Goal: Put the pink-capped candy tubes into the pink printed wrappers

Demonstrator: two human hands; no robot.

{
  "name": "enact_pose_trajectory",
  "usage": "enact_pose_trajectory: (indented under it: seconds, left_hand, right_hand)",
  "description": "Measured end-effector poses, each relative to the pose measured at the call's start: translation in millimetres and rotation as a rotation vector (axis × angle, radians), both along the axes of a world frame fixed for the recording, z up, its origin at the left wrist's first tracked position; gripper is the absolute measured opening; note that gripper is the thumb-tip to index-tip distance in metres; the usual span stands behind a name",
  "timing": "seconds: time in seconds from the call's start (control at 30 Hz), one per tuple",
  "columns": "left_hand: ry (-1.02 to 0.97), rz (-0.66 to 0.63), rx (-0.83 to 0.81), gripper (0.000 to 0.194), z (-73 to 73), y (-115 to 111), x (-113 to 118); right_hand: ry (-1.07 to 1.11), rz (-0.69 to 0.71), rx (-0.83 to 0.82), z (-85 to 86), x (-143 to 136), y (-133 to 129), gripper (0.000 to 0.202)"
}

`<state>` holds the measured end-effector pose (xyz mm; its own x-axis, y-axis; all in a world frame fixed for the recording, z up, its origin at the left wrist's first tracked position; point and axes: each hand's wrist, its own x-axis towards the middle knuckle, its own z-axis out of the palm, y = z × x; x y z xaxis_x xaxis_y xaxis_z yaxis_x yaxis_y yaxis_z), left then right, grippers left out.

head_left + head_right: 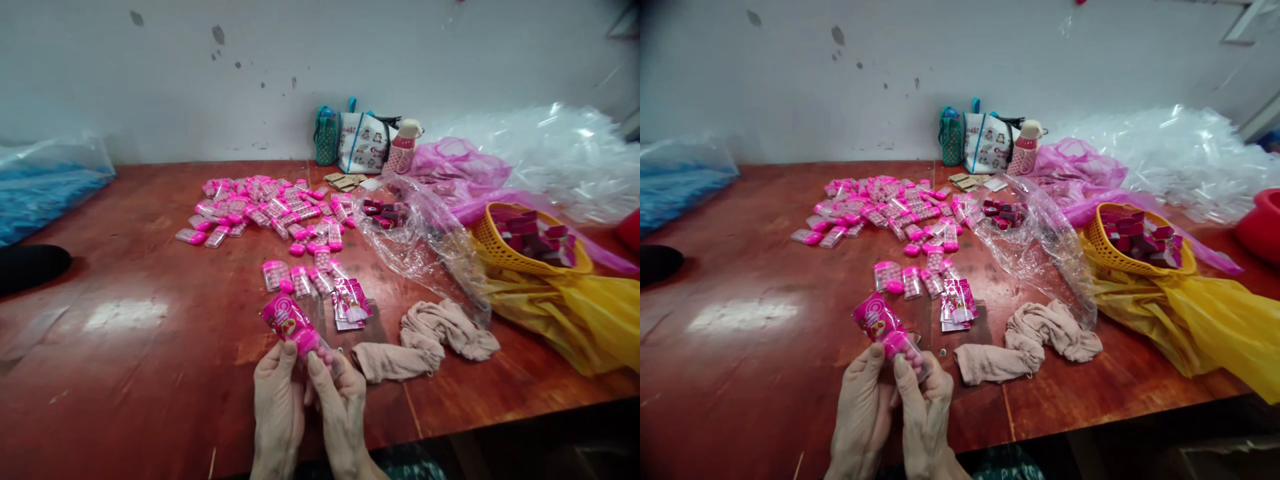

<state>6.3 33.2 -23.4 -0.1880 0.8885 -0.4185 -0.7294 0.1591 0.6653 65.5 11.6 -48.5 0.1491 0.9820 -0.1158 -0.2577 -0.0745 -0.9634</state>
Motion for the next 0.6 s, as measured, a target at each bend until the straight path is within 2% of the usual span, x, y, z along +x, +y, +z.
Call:
enact_pose_trajectory:
  seconds: [0.1,0.17,0.3,0.43,0.5,0.6]
  left_hand:
    - [-0.005,0.029,-0.040,0.025,-1.4,-1,0]
    - [0.002,0.043,-0.020,0.028,-1.7,-2,-2]
    - [0.057,-0.005,0.046,0.024,0.6,-4,-5]
    - [0.099,-0.047,0.012,0.024,4.4,-4,-10]
    - [0.105,-0.048,-0.008,0.025,6.2,-3,-10]
    - [0.106,-0.073,-0.027,0.019,8.0,-2,-6]
  right_hand:
    - [-0.051,-0.049,0.029,-6.3,-3,-1,0.023]
    - [-0.011,-0.024,0.027,-6.0,-4,0,0.023]
    - [0.243,0.070,-0.052,-0.4,-6,4,0.032]
    - [0.414,0.198,-0.139,-0.9,-10,5,0.038]
    - [0.394,0.209,-0.139,-2.2,-11,4,0.040]
    - [0.284,0.106,-0.102,-1.4,-8,3,0.037]
